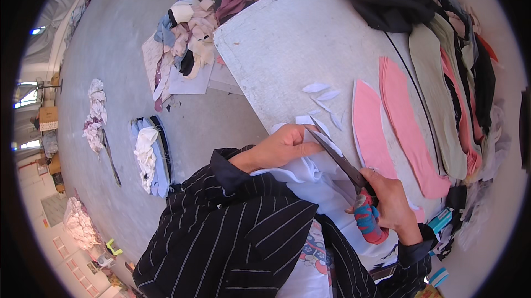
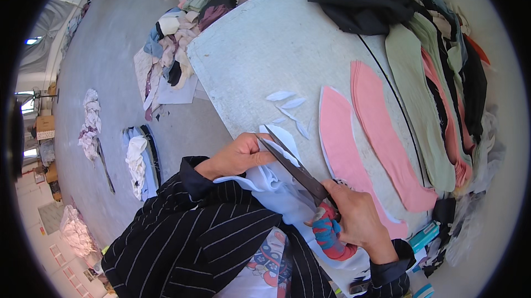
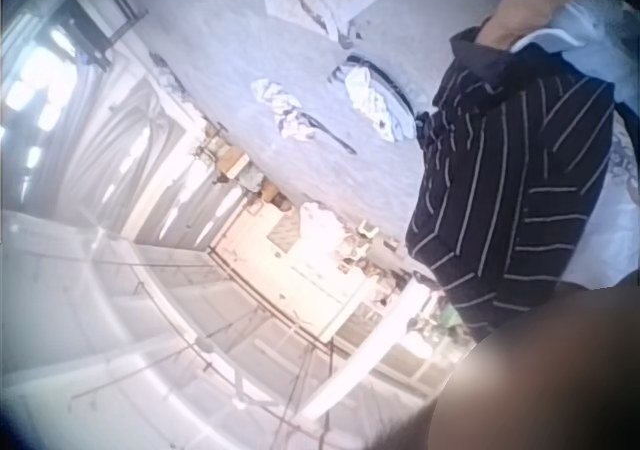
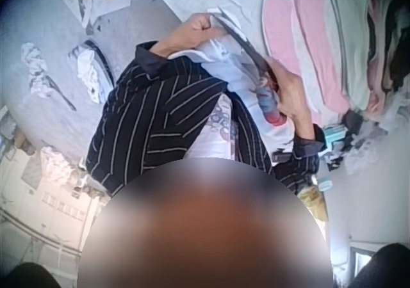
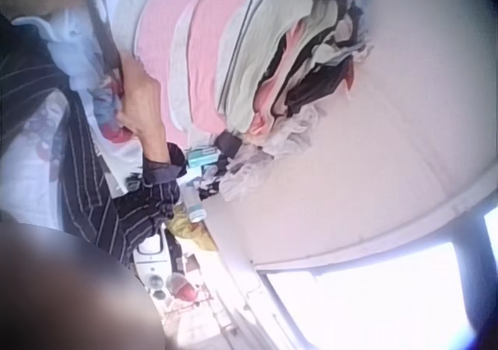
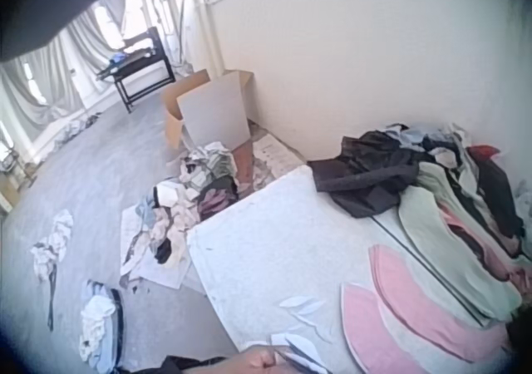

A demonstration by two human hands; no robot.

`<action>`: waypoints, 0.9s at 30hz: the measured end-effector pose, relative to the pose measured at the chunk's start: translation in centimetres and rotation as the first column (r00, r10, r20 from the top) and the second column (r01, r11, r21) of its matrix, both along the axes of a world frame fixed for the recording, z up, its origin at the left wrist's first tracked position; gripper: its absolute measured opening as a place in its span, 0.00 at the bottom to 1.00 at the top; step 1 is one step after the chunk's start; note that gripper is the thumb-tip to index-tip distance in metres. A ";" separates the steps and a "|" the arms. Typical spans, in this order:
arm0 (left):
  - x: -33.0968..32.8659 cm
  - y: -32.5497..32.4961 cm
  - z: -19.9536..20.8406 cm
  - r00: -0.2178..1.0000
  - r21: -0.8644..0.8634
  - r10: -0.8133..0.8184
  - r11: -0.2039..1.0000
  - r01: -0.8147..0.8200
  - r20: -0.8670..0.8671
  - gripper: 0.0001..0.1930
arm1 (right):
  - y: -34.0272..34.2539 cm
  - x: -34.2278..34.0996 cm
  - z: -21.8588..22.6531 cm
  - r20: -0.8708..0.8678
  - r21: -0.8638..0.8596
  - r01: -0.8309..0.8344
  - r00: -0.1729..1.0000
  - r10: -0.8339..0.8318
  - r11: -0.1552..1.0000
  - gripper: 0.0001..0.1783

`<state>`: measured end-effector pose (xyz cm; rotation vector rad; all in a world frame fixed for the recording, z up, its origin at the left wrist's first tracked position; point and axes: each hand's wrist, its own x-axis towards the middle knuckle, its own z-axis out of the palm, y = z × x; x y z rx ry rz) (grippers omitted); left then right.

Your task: The person aligns pink fabric pieces on a white sheet, then uses shears to cut the white fabric along the pink templates. The person repeatedly positions the templates and trims the white fabric to match the shapes.

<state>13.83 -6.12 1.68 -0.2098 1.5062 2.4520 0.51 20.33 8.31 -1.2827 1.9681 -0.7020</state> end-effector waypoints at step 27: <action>0.3 -1.2 0.5 0.980 -0.112 0.140 0.986 -0.125 0.144 0.11 | -2.4 -0.7 0.2 0.070 -0.028 0.171 0.983 -0.169 0.985 0.34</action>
